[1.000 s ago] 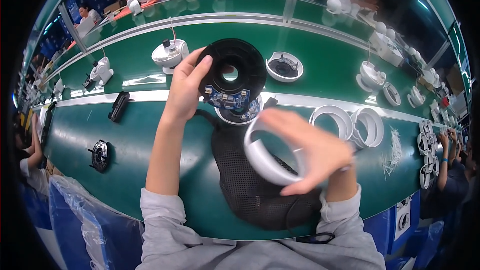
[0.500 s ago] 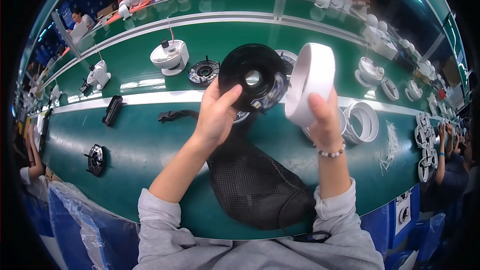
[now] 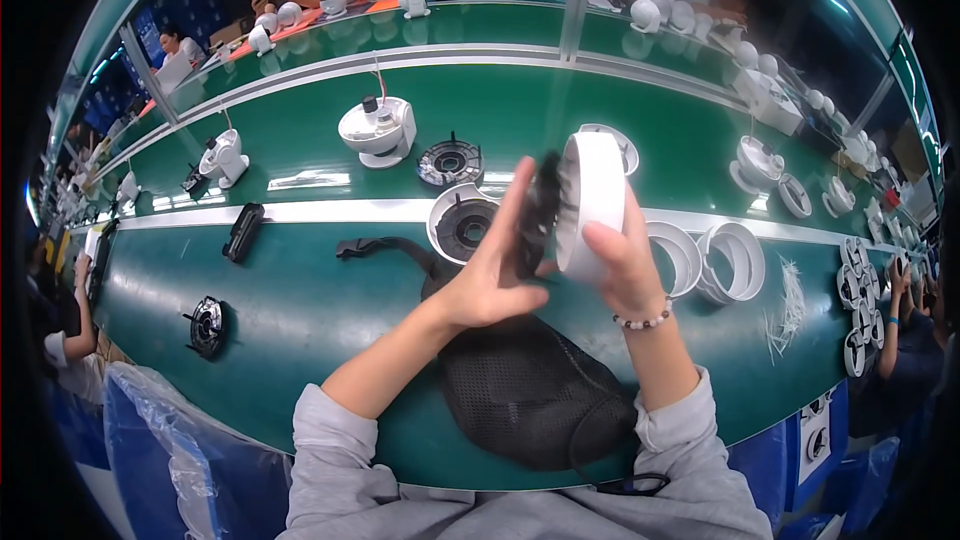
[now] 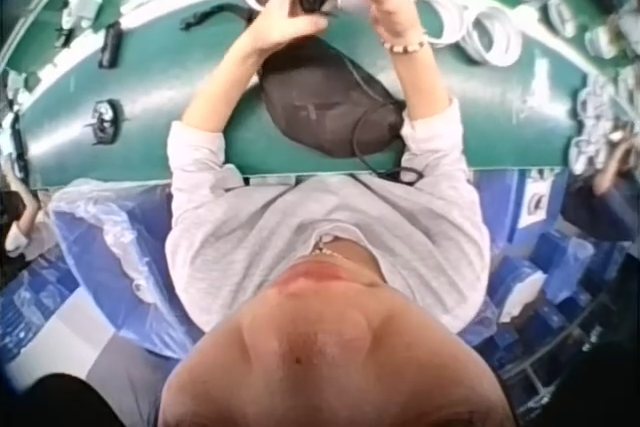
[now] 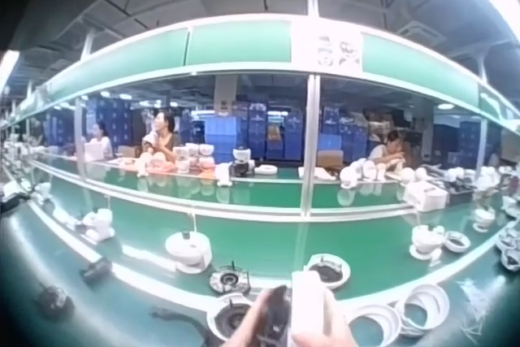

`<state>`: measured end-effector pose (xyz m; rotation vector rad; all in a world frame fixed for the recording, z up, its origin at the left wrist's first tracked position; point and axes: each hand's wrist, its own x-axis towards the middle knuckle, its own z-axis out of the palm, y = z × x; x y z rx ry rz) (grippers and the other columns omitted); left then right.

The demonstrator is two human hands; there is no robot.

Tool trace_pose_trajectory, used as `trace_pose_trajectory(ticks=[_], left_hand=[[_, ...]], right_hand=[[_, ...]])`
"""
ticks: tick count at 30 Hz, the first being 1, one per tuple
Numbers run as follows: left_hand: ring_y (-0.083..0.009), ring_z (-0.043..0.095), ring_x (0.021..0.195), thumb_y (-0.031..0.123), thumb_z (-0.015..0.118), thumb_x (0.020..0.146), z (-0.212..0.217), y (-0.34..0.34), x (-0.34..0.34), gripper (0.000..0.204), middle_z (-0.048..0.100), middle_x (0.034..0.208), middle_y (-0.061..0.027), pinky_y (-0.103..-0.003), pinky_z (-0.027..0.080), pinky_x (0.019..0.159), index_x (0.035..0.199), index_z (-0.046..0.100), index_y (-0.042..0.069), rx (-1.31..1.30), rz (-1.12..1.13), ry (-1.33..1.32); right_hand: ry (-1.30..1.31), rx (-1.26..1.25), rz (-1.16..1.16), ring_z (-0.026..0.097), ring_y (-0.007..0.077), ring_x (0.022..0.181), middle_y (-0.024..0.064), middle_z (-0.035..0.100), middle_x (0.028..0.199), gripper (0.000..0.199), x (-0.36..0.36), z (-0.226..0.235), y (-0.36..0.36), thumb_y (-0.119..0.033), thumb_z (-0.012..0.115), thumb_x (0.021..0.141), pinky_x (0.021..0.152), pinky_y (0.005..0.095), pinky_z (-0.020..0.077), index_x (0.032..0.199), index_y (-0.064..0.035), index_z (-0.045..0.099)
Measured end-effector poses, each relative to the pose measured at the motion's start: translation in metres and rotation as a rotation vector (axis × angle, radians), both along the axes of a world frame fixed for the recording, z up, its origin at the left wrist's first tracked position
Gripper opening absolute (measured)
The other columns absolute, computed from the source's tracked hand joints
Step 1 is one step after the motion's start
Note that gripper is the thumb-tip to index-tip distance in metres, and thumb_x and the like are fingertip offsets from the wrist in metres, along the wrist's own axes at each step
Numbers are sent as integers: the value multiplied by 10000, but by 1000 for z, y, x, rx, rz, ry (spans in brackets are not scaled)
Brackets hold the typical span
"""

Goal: The recorder is assembling dome cameras on a factory production line by fitting white plastic housings onto black sensor bases.

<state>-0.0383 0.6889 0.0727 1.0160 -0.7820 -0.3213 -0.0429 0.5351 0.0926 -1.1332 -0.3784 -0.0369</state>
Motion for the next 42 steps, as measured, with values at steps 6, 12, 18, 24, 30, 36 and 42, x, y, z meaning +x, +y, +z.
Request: trace_pose_trajectory(ticks=[6,12,18,24,30,36,42], left_hand=[[-224,355,1164,568,359,805,4,19,-1,710,351,1267,-102,-384,303,948,1319,176,115,-11,-198,396],[-272,471,1045,414,467,784,3,43,8,591,421,1204,-133,-432,370,900,1244,322,73,-75,-280,555],[-296,393,1126,4,430,512,10,56,13,841,372,1222,-162,-397,311,972,1306,164,79,-465,119,400],[-222,391,1112,-100,446,673,-10,62,15,724,398,1177,-130,-330,298,953,1316,154,59,-402,529,-75],[-219,342,1169,80,599,723,-12,83,16,663,329,1268,-108,-365,299,953,1272,232,23,28,144,-70],[-350,252,1210,731,197,715,8,100,18,875,225,1337,-148,-647,250,860,1323,164,102,-281,-399,552],[-376,347,1145,615,197,796,-2,112,25,711,299,1297,-156,-684,282,799,1303,231,118,-339,-479,698]], right_hand=[[-513,-743,-314,314,304,1156,213,281,1252,1036,-2,3,19,-346,761,483,957,371,275,1275,33,212],[-423,-514,-248,374,274,1117,186,270,1260,1059,8,4,34,-290,777,477,850,336,399,1291,20,174],[-58,122,-160,461,222,1032,126,441,1133,688,6,16,36,-427,542,730,755,368,473,1229,-21,297],[250,263,31,442,244,1026,120,420,1148,698,-1,6,68,-480,504,725,778,403,442,1218,-22,321],[29,208,-79,450,160,986,82,442,1072,641,-3,10,81,-286,594,702,831,291,383,1197,-6,299],[-98,81,-112,308,237,1164,146,298,1242,908,7,6,87,-243,689,589,941,332,291,1286,15,166],[-307,-210,-132,253,259,1211,183,276,1267,982,9,9,97,-246,726,559,943,347,303,1298,21,137]])
